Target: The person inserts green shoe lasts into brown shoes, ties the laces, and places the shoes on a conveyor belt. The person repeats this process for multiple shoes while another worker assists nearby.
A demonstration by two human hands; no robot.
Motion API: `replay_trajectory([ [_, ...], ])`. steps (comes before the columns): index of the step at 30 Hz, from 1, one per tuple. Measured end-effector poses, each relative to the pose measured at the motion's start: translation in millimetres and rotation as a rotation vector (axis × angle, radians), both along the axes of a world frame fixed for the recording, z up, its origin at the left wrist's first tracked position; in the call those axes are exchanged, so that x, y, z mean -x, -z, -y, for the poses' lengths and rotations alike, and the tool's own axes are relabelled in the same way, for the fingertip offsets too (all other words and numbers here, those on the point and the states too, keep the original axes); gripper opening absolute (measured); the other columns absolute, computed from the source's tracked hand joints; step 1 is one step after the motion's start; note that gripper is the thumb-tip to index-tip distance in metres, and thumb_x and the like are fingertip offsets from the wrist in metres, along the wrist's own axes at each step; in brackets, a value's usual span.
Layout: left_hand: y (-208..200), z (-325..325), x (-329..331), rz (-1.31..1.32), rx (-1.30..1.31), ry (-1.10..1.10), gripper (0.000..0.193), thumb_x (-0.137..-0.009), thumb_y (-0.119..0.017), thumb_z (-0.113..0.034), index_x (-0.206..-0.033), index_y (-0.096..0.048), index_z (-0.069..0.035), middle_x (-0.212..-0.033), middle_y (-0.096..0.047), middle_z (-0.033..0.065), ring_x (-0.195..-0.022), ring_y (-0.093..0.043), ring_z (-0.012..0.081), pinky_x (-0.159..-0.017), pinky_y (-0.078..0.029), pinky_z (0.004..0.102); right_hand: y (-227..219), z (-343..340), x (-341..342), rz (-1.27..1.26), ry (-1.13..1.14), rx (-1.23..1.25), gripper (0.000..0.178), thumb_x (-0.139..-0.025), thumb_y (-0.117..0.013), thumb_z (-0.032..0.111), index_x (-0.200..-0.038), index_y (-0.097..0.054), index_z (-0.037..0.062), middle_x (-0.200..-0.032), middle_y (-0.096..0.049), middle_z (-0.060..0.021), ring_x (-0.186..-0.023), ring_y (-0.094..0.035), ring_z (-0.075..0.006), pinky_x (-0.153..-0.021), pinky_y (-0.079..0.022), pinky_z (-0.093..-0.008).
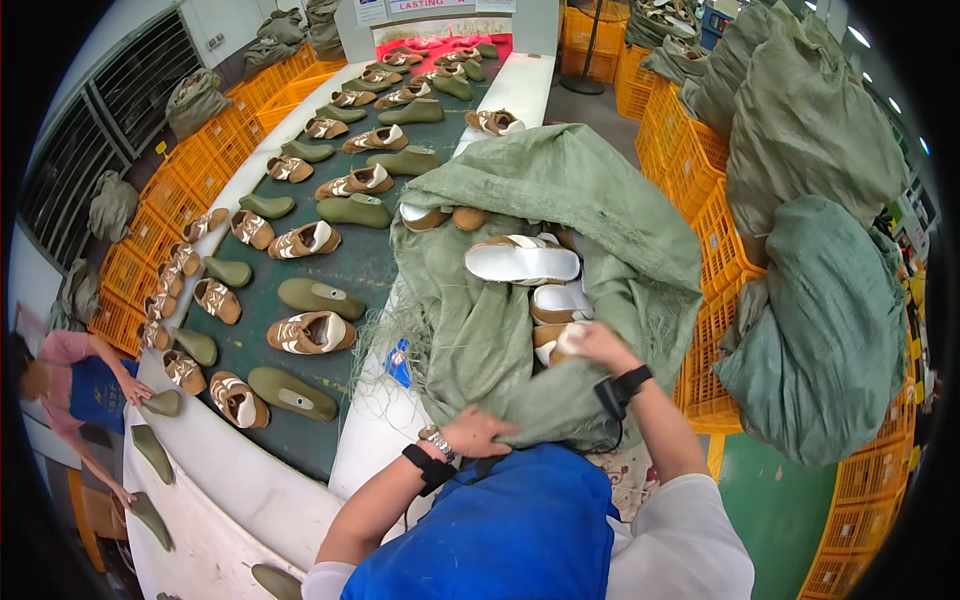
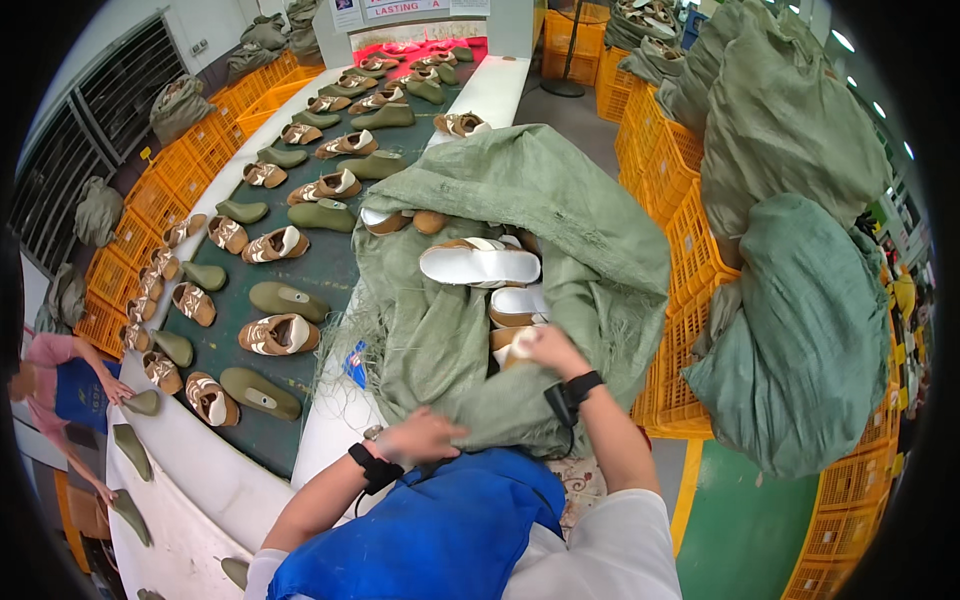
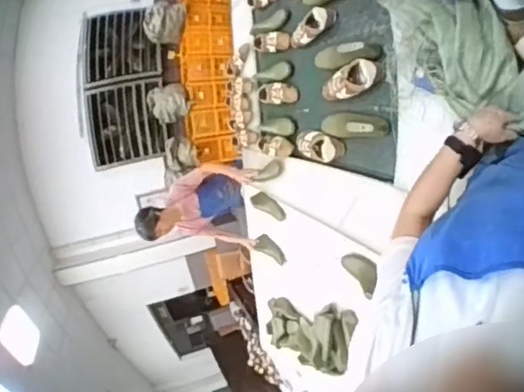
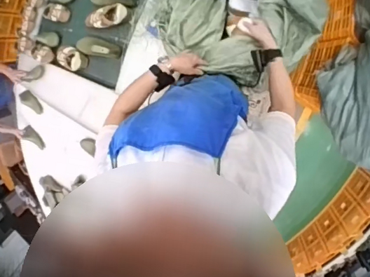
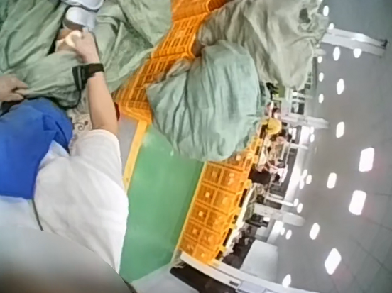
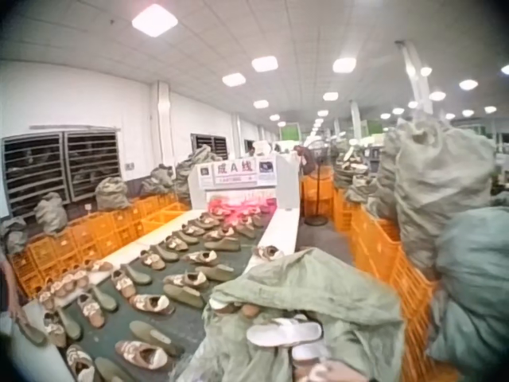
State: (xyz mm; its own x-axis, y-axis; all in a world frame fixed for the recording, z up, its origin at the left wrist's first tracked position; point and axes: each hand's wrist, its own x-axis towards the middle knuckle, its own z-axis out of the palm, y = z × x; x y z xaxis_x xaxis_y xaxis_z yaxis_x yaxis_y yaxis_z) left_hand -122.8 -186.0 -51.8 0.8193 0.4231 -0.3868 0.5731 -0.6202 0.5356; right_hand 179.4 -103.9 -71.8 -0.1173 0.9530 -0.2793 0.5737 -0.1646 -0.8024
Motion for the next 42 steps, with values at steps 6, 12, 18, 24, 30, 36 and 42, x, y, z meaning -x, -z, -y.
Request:
replay_trajectory([
  [6,-1,1,22,0.131,0.422,-0.283,0.044,-0.093,-0.051,-0.043,-0.114,-0.062,-0.006,-0.094,-0.066,0.0128,-0.09,-0.063,0.0209,-0.083,-0.048,0.0305,-127,17,-5,-0.989,0.277,-0.307,0.028,-0.091,-0.057,0.018,-0.113,-0.058,-0.0001,-0.108,-0.063,-0.0056,-0.093,-0.06,-0.013,-0.079,-0.049,-0.0287],
  [12,-67,-9,48,1.081,1.096,-0.97,0.072,-0.095,-0.047,-0.045,-0.148,-0.013,-0.011,-0.135,-0.047,0.0106,-0.119,-0.049,0.0216,-0.099,-0.041,0.0374,-144,86,125,0.131,-0.591,-0.957,0.025,-0.069,-0.073,0.019,-0.086,-0.057,0.0108,-0.08,-0.055,-0.005,-0.083,-0.052,-0.0234,-0.082,-0.039,-0.0373],
  [18,-79,20,64,0.969,0.374,-1.162,0.063,-0.085,-0.062,-0.009,-0.139,-0.029,-0.003,-0.127,-0.049,0.0083,-0.114,-0.049,0.0161,-0.096,-0.042,0.0302,-136,95,175,-0.114,-0.789,-0.915,0.023,-0.07,-0.072,0.015,-0.089,-0.06,0.0092,-0.084,-0.059,-0.0052,-0.091,-0.055,-0.0243,-0.086,-0.041,-0.0382],
  [24,-72,43,89,1.131,0.407,-1.356,0.057,-0.089,-0.059,-0.01,-0.137,-0.032,0.0,-0.125,-0.051,0.0085,-0.112,-0.05,0.015,-0.096,-0.041,0.0298,-77,22,131,-0.123,-0.26,-0.629,0.018,-0.077,-0.064,0.009,-0.095,-0.063,0.0055,-0.092,-0.063,-0.013,-0.088,-0.061,-0.033,-0.075,-0.049,-0.0425],
  [30,-63,84,141,1.23,0.192,-1.618,0.054,-0.091,-0.059,-0.014,-0.137,-0.034,0.0,-0.126,-0.051,0.0068,-0.114,-0.049,0.0152,-0.098,-0.039,0.0298,53,-4,11,0.955,-0.4,-0.097,0.04,-0.075,-0.069,0.032,-0.109,-0.059,0.0152,-0.113,-0.057,-0.017,-0.108,-0.054,-0.038,-0.091,-0.044,-0.0467],
  [36,-51,154,312,1.065,-0.387,-1.954,0.042,-0.088,-0.063,-0.032,-0.114,-0.052,-0.002,-0.102,-0.058,0.0037,-0.087,-0.052,0.0122,-0.077,-0.045,0.0284,101,-8,-14,0.846,-0.265,-0.251,0.074,-0.063,-0.081,0.019,-0.129,-0.047,0.013,-0.128,-0.045,-0.0209,-0.12,-0.039,-0.0422,-0.098,-0.039,-0.0472],
  [42,-37,202,420,0.766,-0.685,-2.405,0.066,-0.081,-0.067,-0.014,-0.136,-0.033,-0.001,-0.121,-0.05,0.0117,-0.103,-0.05,0.0175,-0.087,-0.043,0.0292,36,-27,21,0.569,-0.256,-0.398,0.044,-0.076,-0.066,0.03,-0.114,-0.056,0.0098,-0.095,-0.064,-0.0209,-0.087,-0.061,-0.0394,-0.074,-0.049,-0.0468],
])
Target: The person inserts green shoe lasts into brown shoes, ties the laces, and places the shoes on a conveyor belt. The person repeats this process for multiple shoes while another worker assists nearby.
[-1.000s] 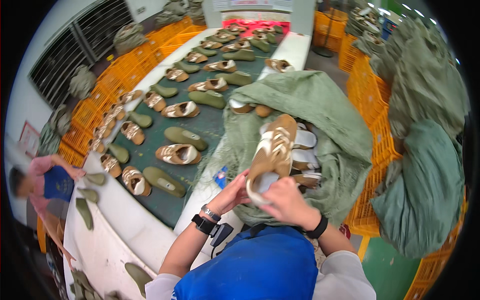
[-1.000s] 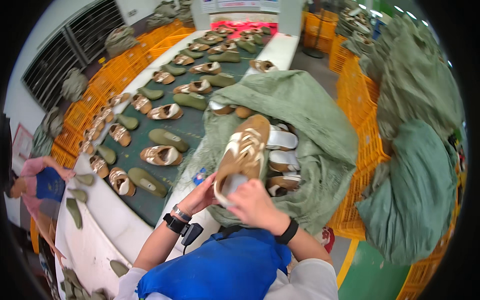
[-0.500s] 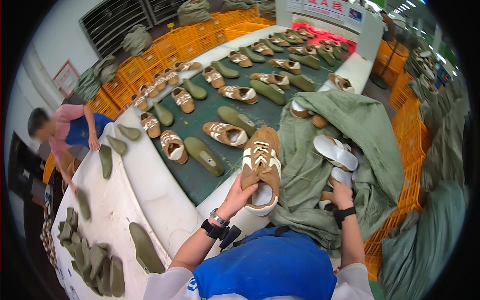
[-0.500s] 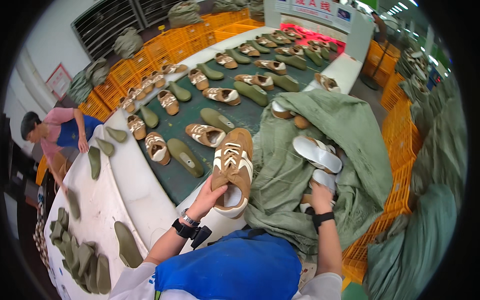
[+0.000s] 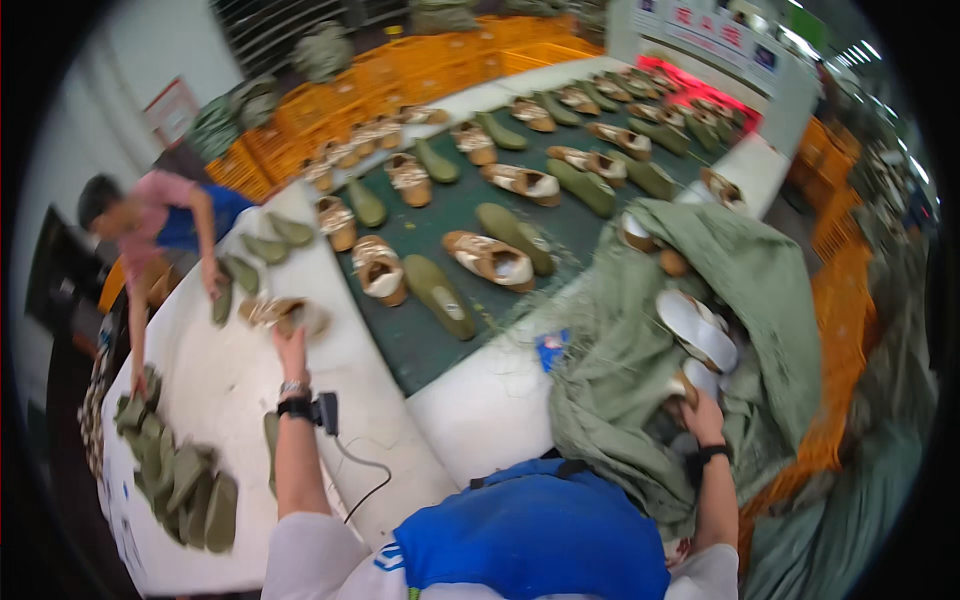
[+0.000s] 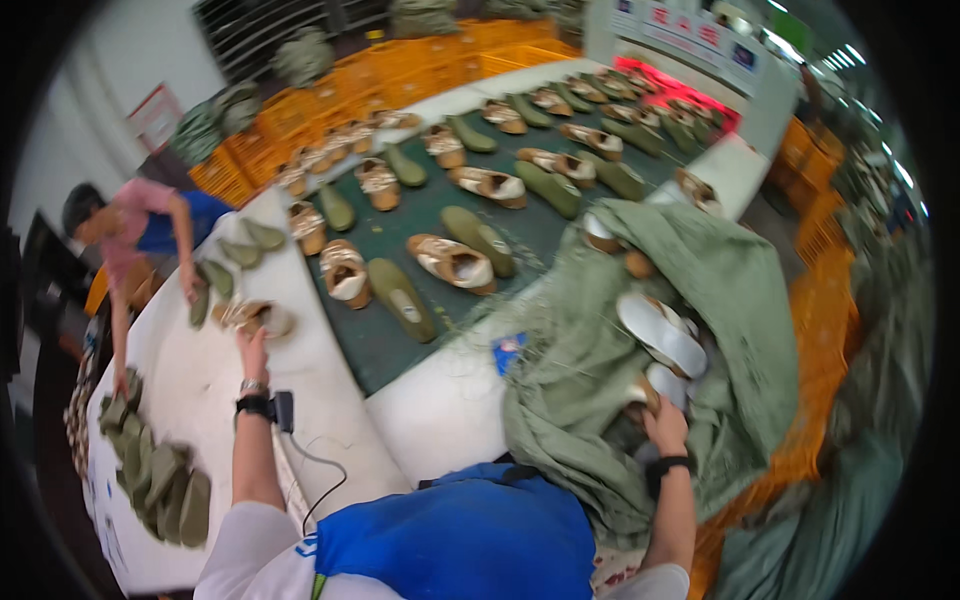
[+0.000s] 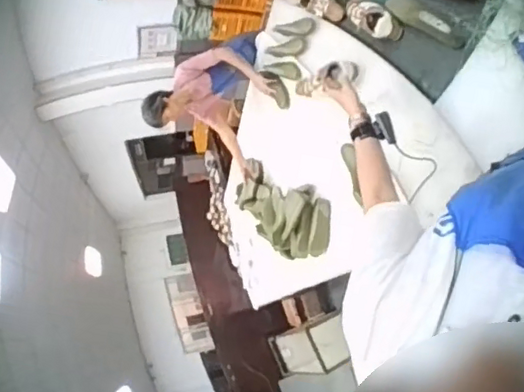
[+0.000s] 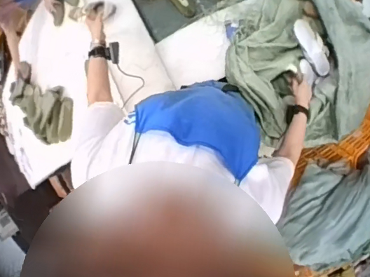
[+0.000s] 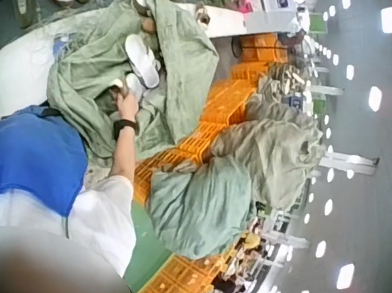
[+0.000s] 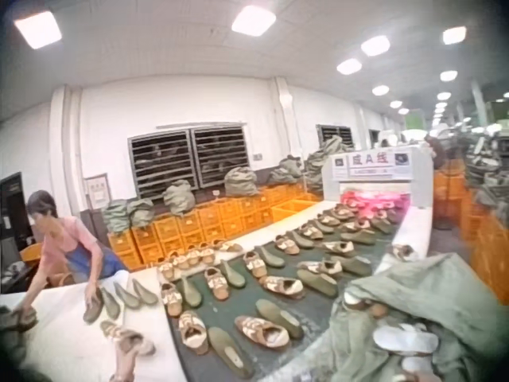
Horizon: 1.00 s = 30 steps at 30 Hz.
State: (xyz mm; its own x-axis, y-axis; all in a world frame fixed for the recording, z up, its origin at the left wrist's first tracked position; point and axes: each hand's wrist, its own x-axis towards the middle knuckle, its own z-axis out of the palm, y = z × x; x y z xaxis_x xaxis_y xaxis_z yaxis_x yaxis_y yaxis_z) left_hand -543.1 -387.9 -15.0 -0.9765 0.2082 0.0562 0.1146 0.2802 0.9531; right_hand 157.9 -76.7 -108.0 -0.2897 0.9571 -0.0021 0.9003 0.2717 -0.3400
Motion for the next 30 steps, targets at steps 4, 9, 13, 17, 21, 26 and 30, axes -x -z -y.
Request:
replay_trajectory([
  [4,12,-55,-87,0.018,0.184,0.471,0.047,-0.087,-0.059,-0.018,-0.132,-0.046,-0.012,-0.116,-0.057,0.006,-0.099,-0.054,0.0147,-0.079,-0.045,0.0293,-83,-6,38,-0.217,0.034,-0.231,0.043,-0.077,-0.066,0.034,-0.112,-0.06,0.0099,-0.093,-0.065,-0.0163,-0.09,-0.061,-0.0366,-0.078,-0.048,-0.0431],
  [9,-45,-134,-254,-0.23,0.113,1.026,0.067,-0.079,-0.07,-0.012,-0.138,-0.038,-0.009,-0.135,-0.047,0.0128,-0.125,-0.045,0.0249,-0.096,-0.043,0.0367,-172,-3,87,-1.148,-0.145,0.636,0.031,-0.09,-0.059,0.026,-0.11,-0.058,0.001,-0.088,-0.061,0.0008,-0.076,-0.057,-0.0085,-0.068,-0.046,-0.0233],
  [13,-115,-163,-310,-0.144,-0.18,1.27,0.075,-0.079,-0.07,-0.023,-0.141,-0.032,-0.009,-0.143,-0.035,0.0146,-0.132,-0.036,0.0263,-0.104,-0.034,0.0418,-200,20,134,-0.822,-0.61,0.7,0.037,-0.085,-0.065,0.024,-0.114,-0.058,0.0022,-0.091,-0.063,-0.0024,-0.081,-0.06,-0.0119,-0.07,-0.049,-0.0268],
  [17,-116,-172,-321,-0.273,0.458,1.734,0.058,-0.083,-0.061,-0.03,-0.133,-0.043,-0.005,-0.11,-0.062,0.014,-0.106,-0.059,0.0277,-0.091,-0.045,0.0367,-206,38,173,-0.396,-0.962,0.362,0.04,-0.074,-0.071,0.022,-0.11,-0.062,0.0074,-0.098,-0.064,-0.0145,-0.085,-0.062,-0.0343,-0.077,-0.049,-0.0395],
  [21,-65,-164,-296,0.782,0.096,1.378,0.039,-0.084,-0.057,-0.018,-0.118,-0.053,0.001,-0.102,-0.065,0.0122,-0.089,-0.065,0.0243,-0.082,-0.052,0.0342,-198,30,180,-0.547,-0.646,-0.426,0.035,-0.071,-0.072,0.019,-0.102,-0.062,0.0074,-0.095,-0.061,-0.0107,-0.088,-0.058,-0.0333,-0.081,-0.046,-0.041],
  [26,-18,-123,-261,1.551,-0.371,0.869,0.028,-0.084,-0.053,-0.011,-0.108,-0.059,0.003,-0.103,-0.066,0.016,-0.09,-0.066,0.0267,-0.084,-0.053,0.0382,-153,38,177,-0.967,-0.227,0.218,0.029,-0.082,-0.066,0.016,-0.109,-0.062,0.005,-0.085,-0.064,-0.0095,-0.069,-0.061,-0.0201,-0.065,-0.049,-0.0285],
  [30,2,-101,-239,1.489,-0.559,0.856,0.021,-0.085,-0.054,-0.013,-0.099,-0.063,0.0,-0.097,-0.067,0.0144,-0.088,-0.066,0.0262,-0.08,-0.054,0.0374,-110,44,166,-0.956,-0.304,0.547,0.028,-0.083,-0.065,0.017,-0.108,-0.063,0.0032,-0.085,-0.067,-0.0103,-0.073,-0.063,-0.0165,-0.067,-0.049,-0.0272],
])
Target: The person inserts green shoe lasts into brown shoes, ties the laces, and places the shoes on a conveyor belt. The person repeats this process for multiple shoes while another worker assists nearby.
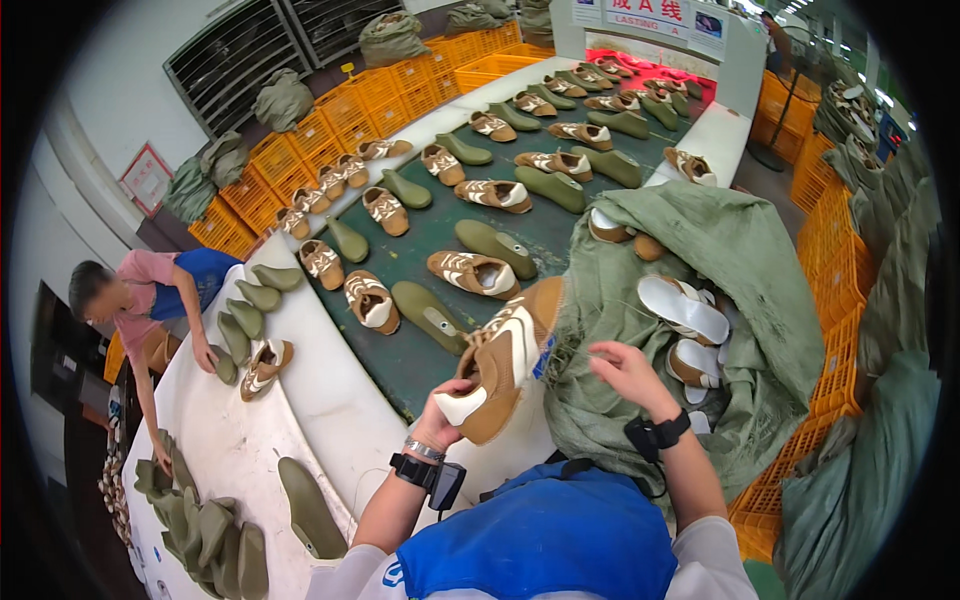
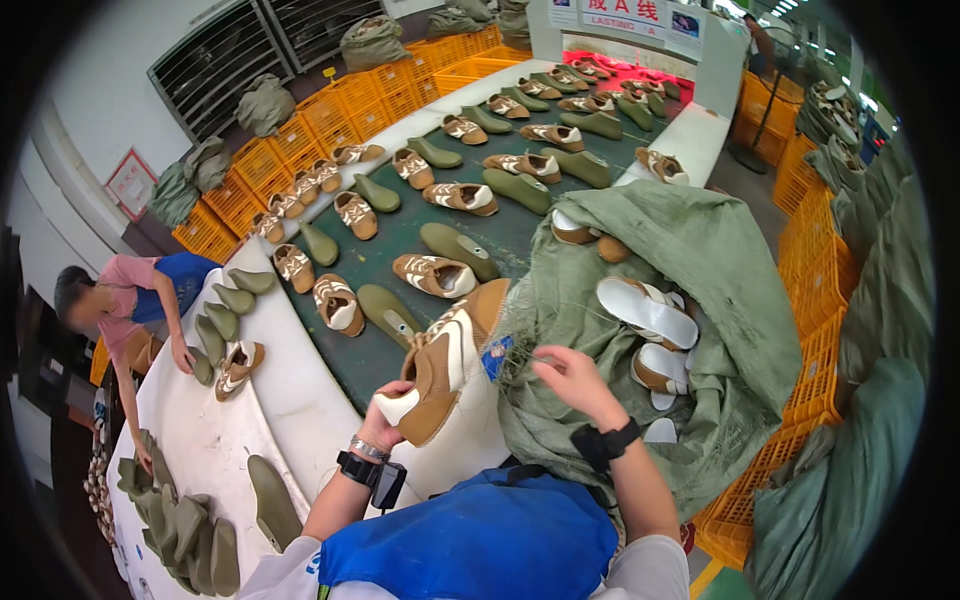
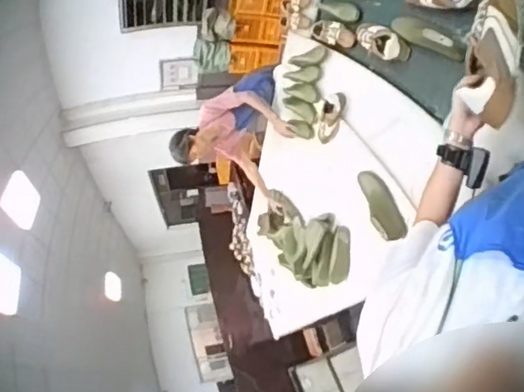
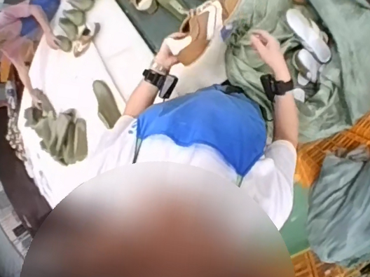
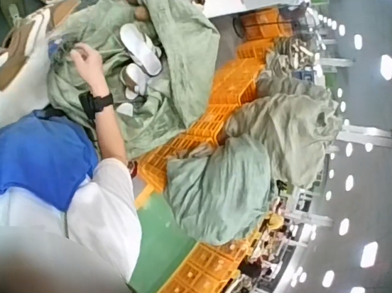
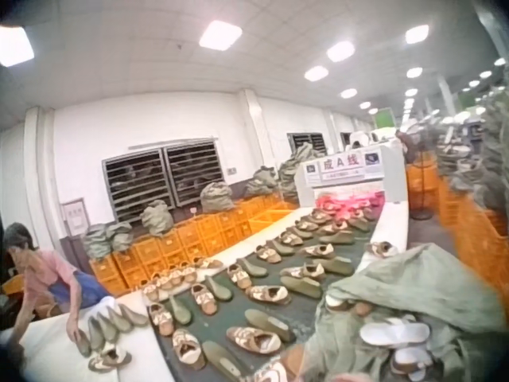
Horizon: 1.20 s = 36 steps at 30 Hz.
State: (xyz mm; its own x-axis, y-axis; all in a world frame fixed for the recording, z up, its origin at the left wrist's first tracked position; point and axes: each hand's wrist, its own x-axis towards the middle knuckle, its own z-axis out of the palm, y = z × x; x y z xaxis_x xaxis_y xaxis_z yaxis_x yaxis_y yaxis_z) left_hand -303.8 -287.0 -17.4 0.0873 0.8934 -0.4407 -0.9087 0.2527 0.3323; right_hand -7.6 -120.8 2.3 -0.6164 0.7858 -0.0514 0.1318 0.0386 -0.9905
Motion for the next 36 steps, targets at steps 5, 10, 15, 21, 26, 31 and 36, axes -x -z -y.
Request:
replay_trajectory([
  [5,-5,53,117,-0.572,-0.005,-0.5,0.029,-0.092,-0.049,-0.023,-0.114,-0.055,-0.006,-0.11,-0.062,0.0089,-0.098,-0.062,0.0239,-0.087,-0.051,0.0424,47,-24,-88,0.882,0.116,-0.259,0.027,-0.076,-0.068,0.024,-0.097,-0.068,0.0083,-0.091,-0.068,-0.0139,-0.086,-0.065,-0.0296,-0.076,-0.051,-0.0399],
  [10,-6,103,251,-0.559,0.512,-0.933,0.052,-0.092,-0.051,-0.045,-0.131,-0.046,-0.01,-0.126,-0.054,0.0096,-0.118,-0.05,0.0232,-0.098,-0.04,0.0462,125,-26,-192,1.232,0.198,-0.376,0.049,-0.066,-0.075,0.025,-0.11,-0.062,0.0086,-0.101,-0.065,-0.0193,-0.095,-0.063,-0.0318,-0.082,-0.05,-0.0417],
  [15,52,86,222,-2.259,0.497,0.026,0.02,-0.091,-0.048,-0.024,-0.097,-0.054,-0.005,-0.088,-0.055,0.0074,-0.08,-0.053,0.0196,-0.069,-0.044,0.0385,168,-24,-234,1.012,0.081,-0.108,0.067,-0.064,-0.07,0.03,-0.125,-0.053,0.0073,-0.117,-0.058,-0.0232,-0.109,-0.056,-0.035,-0.093,-0.045,-0.0411],
  [21,43,-8,11,-1.265,0.066,0.187,0.04,-0.09,-0.058,-0.031,-0.125,-0.053,-0.01,-0.11,-0.064,0.0011,-0.095,-0.057,0.0101,-0.082,-0.046,0.0265,186,-45,-258,1.314,-0.08,-0.156,0.055,-0.059,-0.074,0.032,-0.106,-0.062,0.0058,-0.099,-0.063,-0.0241,-0.098,-0.059,-0.0398,-0.092,-0.046,-0.0428],
  [26,15,-17,-56,-1.391,-0.13,0.346,0.039,-0.093,-0.054,-0.024,-0.127,-0.05,-0.005,-0.105,-0.064,0.0041,-0.095,-0.057,0.0119,-0.085,-0.045,0.0273,278,-79,-327,1.147,0.537,-0.111,0.09,-0.049,-0.086,0.019,-0.126,-0.045,-0.0026,-0.127,-0.048,-0.0275,-0.118,-0.049,-0.0362,-0.097,-0.043,-0.041],
  [31,14,-17,-62,-1.348,-0.114,0.326,0.039,-0.093,-0.054,-0.022,-0.127,-0.05,-0.003,-0.101,-0.064,0.0048,-0.093,-0.058,0.0134,-0.084,-0.046,0.0287,352,-127,-375,0.705,0.612,0.047,0.077,-0.055,-0.083,0.017,-0.119,-0.049,-0.0065,-0.112,-0.058,-0.022,-0.103,-0.058,-0.0335,-0.089,-0.047,-0.0384],
  [36,5,-27,-76,-1.408,-0.175,0.417,0.038,-0.092,-0.053,-0.02,-0.126,-0.05,-0.003,-0.101,-0.063,0.0054,-0.09,-0.058,0.0141,-0.082,-0.046,0.029,242,-144,-298,0.698,0.191,-0.028,0.034,-0.064,-0.076,0.02,-0.083,-0.053,0.0019,-0.077,-0.052,-0.0104,-0.072,-0.051,-0.0222,-0.069,-0.044,-0.0341],
])
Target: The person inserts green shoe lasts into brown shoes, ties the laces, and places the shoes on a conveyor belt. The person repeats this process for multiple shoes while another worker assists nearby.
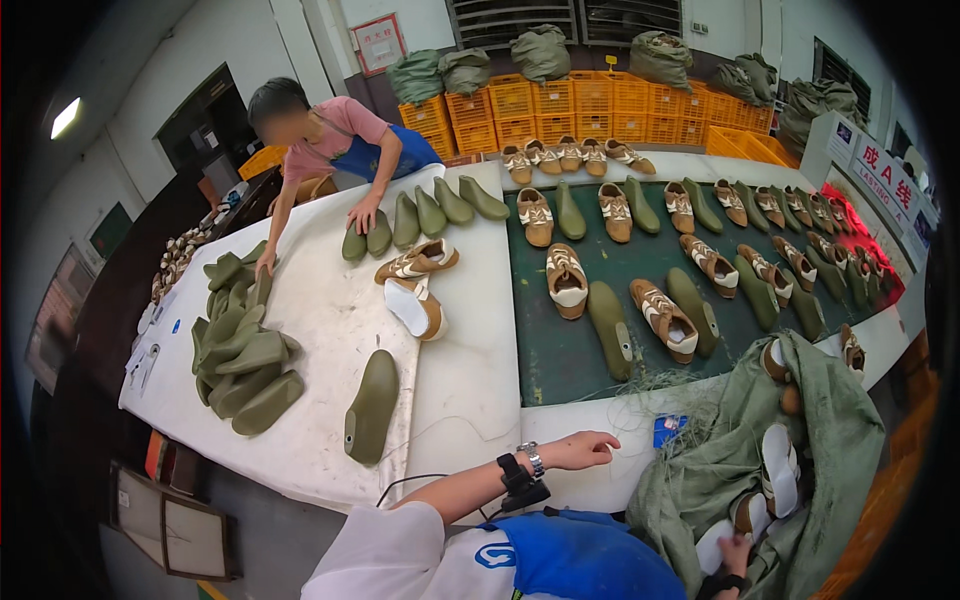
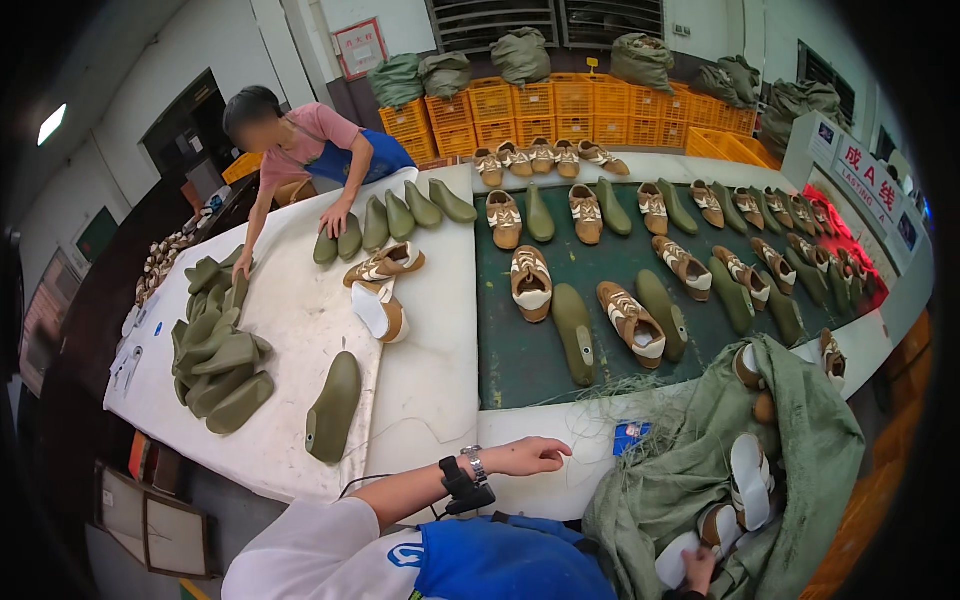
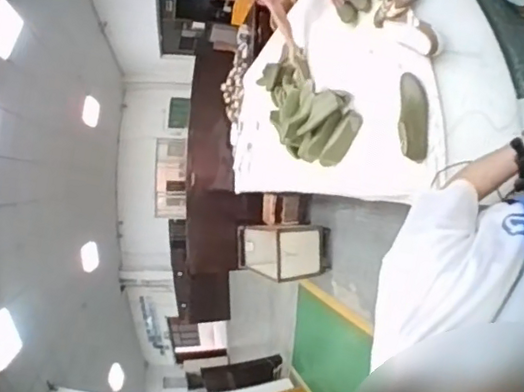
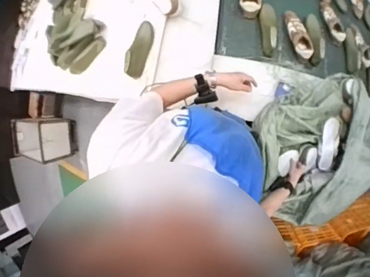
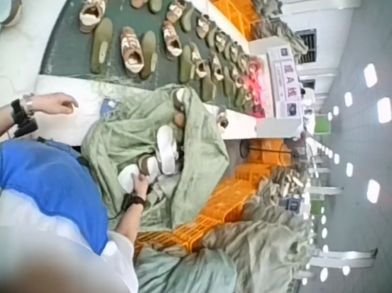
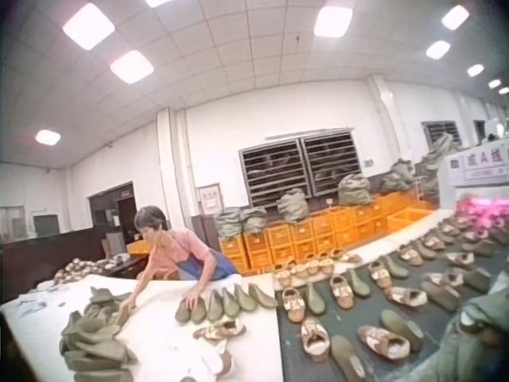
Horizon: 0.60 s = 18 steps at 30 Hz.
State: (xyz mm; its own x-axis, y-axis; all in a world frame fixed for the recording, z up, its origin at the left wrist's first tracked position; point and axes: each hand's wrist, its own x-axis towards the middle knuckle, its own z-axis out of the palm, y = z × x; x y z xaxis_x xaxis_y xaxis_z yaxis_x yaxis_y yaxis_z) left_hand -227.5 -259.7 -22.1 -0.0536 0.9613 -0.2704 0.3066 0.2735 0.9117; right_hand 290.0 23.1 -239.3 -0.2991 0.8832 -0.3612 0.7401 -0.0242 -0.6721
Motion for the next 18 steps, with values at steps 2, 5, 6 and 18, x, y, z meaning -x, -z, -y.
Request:
replay_trajectory([
  [2,-8,-8,-9,-0.013,-0.008,0.041,0.038,-0.092,-0.052,-0.019,-0.126,-0.05,-0.003,-0.1,-0.063,0.0055,-0.089,-0.058,0.0142,-0.081,-0.046,0.0285,-90,-6,42,-0.137,-0.035,-0.412,0.029,-0.072,-0.071,0.011,-0.075,-0.045,-0.0001,-0.074,-0.043,-0.0017,-0.068,-0.037,-0.011,-0.058,-0.034,-0.027],
  [5,-27,-25,-24,-0.167,-0.163,0.054,0.049,-0.086,-0.059,-0.019,-0.132,-0.044,-0.006,-0.111,-0.059,0.0125,-0.104,-0.056,0.0245,-0.091,-0.044,0.0341,-217,-3,107,-0.407,0.217,-0.629,0.048,-0.089,-0.064,0.019,-0.124,-0.045,-0.0082,-0.112,-0.056,-0.0141,-0.097,-0.053,-0.0202,-0.087,-0.042,-0.0311],
  [6,-35,-31,-31,-0.229,-0.236,0.041,0.054,-0.085,-0.061,-0.018,-0.134,-0.042,-0.006,-0.116,-0.057,0.0148,-0.109,-0.055,0.0274,-0.094,-0.043,0.0356,-251,4,126,-0.41,0.302,-0.654,0.052,-0.091,-0.061,0.02,-0.129,-0.042,-0.0101,-0.124,-0.052,-0.02,-0.109,-0.052,-0.0215,-0.094,-0.04,-0.0317],
  [18,-121,-42,-27,-0.99,-0.589,-0.19,0.095,-0.057,-0.084,-0.032,-0.139,-0.038,-0.015,-0.134,-0.04,0.0213,-0.122,-0.04,0.0405,-0.098,-0.035,0.0497,-312,77,299,-1.338,0.089,0.225,0.042,-0.09,-0.06,0.019,-0.124,-0.046,0.0007,-0.118,-0.055,-0.0086,-0.104,-0.056,-0.0178,-0.081,-0.051,-0.0342],
])
